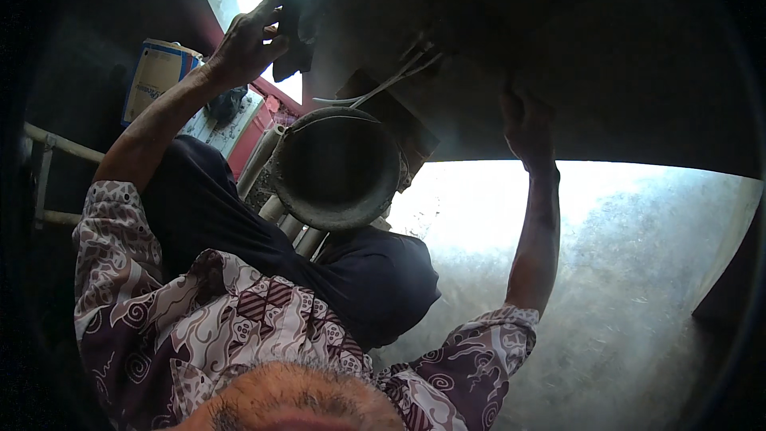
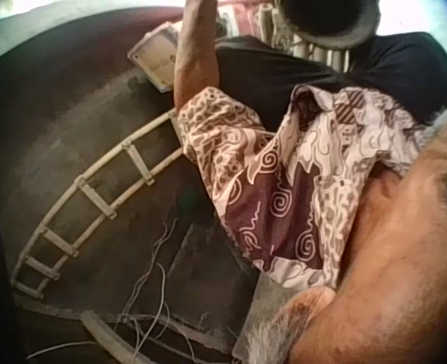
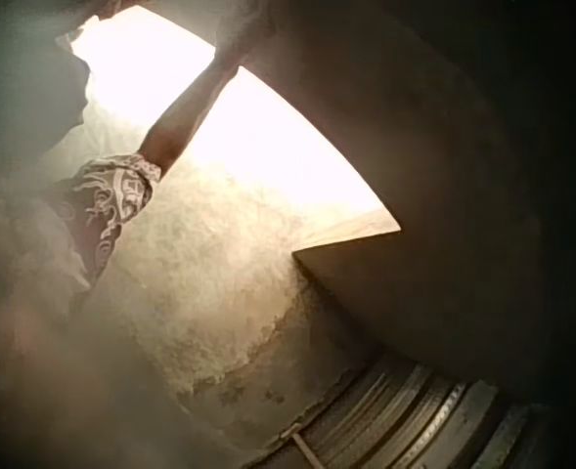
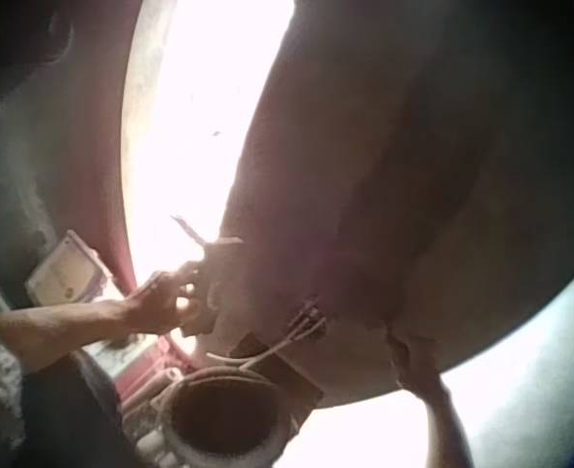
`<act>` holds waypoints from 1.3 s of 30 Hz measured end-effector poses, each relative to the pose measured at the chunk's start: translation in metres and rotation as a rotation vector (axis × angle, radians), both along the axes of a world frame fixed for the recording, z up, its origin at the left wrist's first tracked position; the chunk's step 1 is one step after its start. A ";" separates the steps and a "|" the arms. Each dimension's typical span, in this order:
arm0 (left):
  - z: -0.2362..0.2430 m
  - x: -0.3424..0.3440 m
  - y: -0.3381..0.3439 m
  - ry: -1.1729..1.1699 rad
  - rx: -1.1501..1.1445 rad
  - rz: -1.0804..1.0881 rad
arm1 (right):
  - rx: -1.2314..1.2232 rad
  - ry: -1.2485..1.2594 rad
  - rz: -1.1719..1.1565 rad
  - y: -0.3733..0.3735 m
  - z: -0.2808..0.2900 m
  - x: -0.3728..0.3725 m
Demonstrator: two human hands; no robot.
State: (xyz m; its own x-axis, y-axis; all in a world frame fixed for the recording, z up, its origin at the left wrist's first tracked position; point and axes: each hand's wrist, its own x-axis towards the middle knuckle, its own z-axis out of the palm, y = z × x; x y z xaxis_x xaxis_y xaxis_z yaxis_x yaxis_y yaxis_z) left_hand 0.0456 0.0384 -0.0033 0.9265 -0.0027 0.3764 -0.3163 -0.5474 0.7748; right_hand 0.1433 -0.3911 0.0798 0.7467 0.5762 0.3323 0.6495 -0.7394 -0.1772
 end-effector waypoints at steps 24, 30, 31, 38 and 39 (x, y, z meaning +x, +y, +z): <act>0.012 0.011 -0.011 0.073 -0.261 0.128 | -0.118 -0.334 0.137 0.018 -0.065 0.008; 0.009 0.013 -0.003 0.131 -0.289 0.137 | -0.117 -0.467 0.152 0.017 -0.051 0.029; 0.006 0.014 -0.002 0.095 -0.268 0.146 | -0.092 -0.542 0.190 0.019 -0.045 0.030; -0.001 0.015 -0.004 0.070 -0.258 0.139 | -0.186 -0.585 0.013 0.025 0.035 0.019; -0.003 0.016 -0.005 0.065 -0.263 0.131 | -0.193 -0.591 0.007 0.020 0.051 0.020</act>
